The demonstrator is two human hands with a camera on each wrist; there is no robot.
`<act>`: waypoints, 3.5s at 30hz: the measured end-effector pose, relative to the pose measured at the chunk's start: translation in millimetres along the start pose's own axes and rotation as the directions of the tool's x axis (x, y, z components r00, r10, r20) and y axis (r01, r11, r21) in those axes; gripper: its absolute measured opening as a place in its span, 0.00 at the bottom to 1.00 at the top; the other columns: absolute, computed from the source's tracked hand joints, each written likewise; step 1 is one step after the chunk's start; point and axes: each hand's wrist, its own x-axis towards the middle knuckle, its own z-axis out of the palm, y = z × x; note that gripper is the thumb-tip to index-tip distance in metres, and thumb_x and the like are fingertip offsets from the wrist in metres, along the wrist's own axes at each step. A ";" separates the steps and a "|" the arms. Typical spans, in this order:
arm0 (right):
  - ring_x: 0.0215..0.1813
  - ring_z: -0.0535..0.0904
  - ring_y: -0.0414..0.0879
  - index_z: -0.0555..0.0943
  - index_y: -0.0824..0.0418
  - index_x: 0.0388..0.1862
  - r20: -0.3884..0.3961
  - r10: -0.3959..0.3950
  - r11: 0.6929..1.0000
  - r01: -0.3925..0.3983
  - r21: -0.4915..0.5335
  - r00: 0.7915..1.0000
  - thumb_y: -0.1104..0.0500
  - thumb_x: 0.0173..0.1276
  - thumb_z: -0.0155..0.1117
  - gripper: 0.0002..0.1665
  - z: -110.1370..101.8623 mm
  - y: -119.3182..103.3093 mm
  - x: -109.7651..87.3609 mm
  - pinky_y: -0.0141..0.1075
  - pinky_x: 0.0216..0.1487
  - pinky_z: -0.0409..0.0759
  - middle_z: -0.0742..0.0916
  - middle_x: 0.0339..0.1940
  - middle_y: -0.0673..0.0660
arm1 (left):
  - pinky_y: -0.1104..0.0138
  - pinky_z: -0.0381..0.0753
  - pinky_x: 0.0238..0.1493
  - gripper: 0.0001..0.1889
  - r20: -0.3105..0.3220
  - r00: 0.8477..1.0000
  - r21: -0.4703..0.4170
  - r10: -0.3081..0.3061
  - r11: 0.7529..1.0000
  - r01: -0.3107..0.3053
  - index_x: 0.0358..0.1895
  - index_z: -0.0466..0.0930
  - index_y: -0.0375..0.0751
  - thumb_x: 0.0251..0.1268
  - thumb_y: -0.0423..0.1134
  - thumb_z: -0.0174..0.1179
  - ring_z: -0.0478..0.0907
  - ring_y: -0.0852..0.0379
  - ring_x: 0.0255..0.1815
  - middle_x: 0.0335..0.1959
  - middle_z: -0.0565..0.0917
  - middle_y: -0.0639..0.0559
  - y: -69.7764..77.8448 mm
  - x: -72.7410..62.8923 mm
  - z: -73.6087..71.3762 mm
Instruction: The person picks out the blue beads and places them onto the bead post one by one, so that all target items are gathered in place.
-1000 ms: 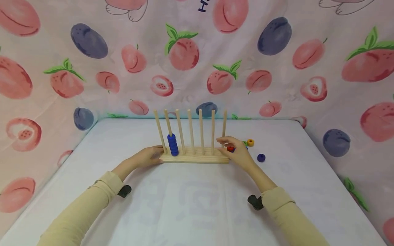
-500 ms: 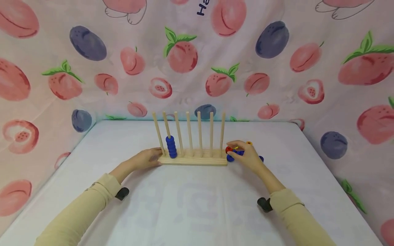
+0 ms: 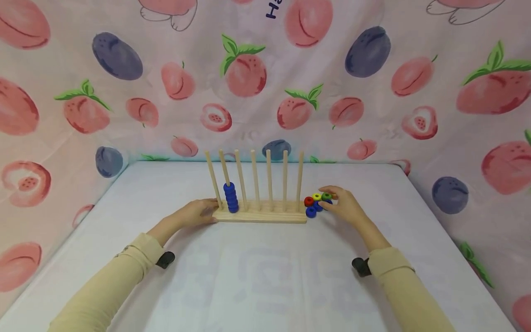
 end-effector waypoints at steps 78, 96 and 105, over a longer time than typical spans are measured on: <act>0.44 0.77 0.62 0.76 0.74 0.46 0.059 0.135 0.986 -0.128 -0.110 0.989 0.65 0.62 0.64 0.16 8.8 23.8 13.1 0.55 0.51 0.77 0.83 0.42 0.72 | 0.52 0.66 0.68 0.25 -0.019 0.999 0.050 -0.041 0.998 0.042 0.62 0.69 0.28 0.65 0.37 0.58 0.67 0.39 0.66 0.67 0.67 0.35 7.9 -0.7 6.9; 0.50 0.78 0.68 0.76 0.76 0.49 -0.001 0.126 0.989 -0.125 -0.079 0.992 0.63 0.63 0.64 0.20 3.0 16.3 7.9 0.59 0.55 0.76 0.82 0.48 0.76 | 0.51 0.65 0.69 0.25 -0.024 0.999 0.026 -0.035 0.999 0.036 0.63 0.68 0.29 0.65 0.38 0.58 0.66 0.38 0.67 0.68 0.66 0.35 7.1 4.7 -1.1; 0.46 0.81 0.65 0.76 0.76 0.48 0.022 0.057 0.997 -0.056 -0.058 0.998 0.65 0.62 0.64 0.19 9.4 13.3 2.0 0.56 0.49 0.80 0.84 0.42 0.73 | 0.50 0.65 0.69 0.25 -0.008 0.999 0.009 -0.036 0.999 0.036 0.62 0.69 0.29 0.65 0.37 0.59 0.67 0.38 0.67 0.67 0.68 0.34 7.2 2.8 9.1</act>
